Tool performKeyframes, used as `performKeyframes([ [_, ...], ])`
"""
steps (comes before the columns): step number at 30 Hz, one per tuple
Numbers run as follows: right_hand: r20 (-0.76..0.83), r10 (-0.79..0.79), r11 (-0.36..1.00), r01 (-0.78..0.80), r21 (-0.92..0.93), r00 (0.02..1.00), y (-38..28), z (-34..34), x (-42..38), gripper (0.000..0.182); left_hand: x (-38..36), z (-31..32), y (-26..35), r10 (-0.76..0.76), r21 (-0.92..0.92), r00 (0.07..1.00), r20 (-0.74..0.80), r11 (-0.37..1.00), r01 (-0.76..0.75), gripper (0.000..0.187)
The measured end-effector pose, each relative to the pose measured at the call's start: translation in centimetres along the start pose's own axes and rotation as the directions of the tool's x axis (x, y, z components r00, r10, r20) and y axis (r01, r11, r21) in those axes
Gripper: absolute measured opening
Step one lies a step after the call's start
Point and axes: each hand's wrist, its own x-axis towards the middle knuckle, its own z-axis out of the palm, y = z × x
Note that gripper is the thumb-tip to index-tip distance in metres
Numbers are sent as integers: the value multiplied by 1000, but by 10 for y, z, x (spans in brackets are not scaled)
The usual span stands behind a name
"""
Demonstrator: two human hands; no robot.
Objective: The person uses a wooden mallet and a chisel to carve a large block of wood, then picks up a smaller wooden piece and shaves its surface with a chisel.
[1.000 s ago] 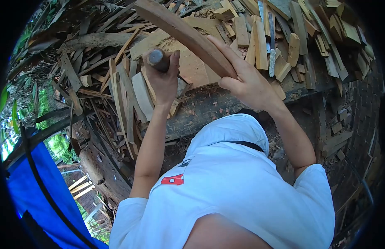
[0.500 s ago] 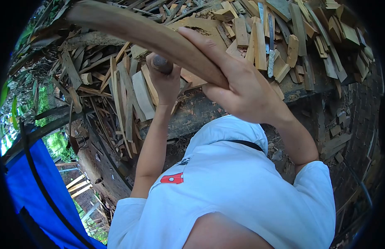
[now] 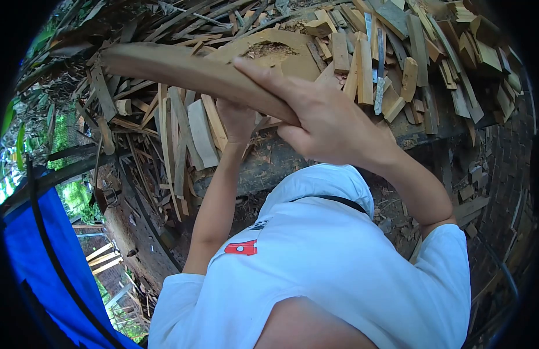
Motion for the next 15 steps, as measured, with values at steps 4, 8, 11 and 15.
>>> performKeyframes([
  [4,59,106,983,-96,-157,993,30,17,1,86,0,0,-22,67,291,991,119,952,-100,42],
  [8,85,166,981,-156,-116,982,29,4,-1,80,9,7,-1,27,43,999,-26,999,-26,37],
  [11,16,189,979,-189,70,982,33,-4,-7,80,30,0,23,-98,-168,992,-79,982,84,27],
  [15,-23,228,970,-225,91,973,43,-2,-8,77,55,-4,53,14,-208,993,-116,977,-39,27],
])
